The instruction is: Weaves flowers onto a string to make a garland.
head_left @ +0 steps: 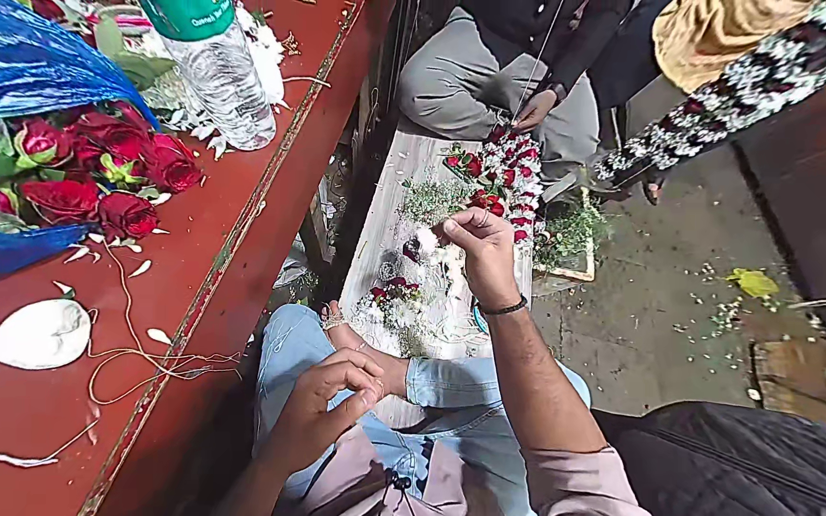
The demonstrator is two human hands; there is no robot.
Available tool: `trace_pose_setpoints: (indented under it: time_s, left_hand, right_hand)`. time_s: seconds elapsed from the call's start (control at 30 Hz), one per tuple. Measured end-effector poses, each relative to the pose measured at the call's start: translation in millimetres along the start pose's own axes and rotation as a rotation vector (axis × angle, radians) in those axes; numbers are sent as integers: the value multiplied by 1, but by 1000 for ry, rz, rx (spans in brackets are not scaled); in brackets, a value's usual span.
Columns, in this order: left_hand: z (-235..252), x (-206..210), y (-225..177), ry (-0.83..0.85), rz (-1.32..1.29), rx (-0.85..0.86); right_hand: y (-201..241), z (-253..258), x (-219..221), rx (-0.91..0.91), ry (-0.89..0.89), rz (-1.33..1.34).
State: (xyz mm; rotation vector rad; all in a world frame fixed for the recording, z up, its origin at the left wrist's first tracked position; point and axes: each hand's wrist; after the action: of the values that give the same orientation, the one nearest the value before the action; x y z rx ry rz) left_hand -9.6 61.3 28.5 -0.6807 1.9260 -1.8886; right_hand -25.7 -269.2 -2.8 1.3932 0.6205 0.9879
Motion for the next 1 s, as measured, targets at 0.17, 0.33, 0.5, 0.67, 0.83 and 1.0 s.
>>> trace_pose_setpoints:
  time_s: [0.17, 0.33, 0.5, 0.67, 0.83, 1.0]
  left_hand:
    - [25, -3, -5, -89, -161, -46]
    - [46, 4, -9, -51, -379, -124]
    - [50, 15, -14, -1, -427, -148]
    - [48, 24, -10, 89, -344, -48]
    - [46, 26, -11, 76, -383, -97]
    - [46, 25, -12, 81, -454, -198]
  right_hand:
    - [39, -41, 15, 134, 52, -99]
    - [62, -86, 31, 237, 59, -102]
    - [79, -126, 45, 96, 149, -70]
    - [71, -136, 56, -137, 171, -243]
    - [60, -133, 60, -211, 198, -442]
    - [50, -131, 57, -235, 212, -494]
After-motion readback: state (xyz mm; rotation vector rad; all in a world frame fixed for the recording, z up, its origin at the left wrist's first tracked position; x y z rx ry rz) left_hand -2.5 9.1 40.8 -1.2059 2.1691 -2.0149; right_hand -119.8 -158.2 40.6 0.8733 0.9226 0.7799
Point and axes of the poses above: each hand's wrist, its own z-axis towards the middle knuckle, its own x-axis out of the palm, y = z × x, and after that the axes turned 9 degrees about z, right-handed
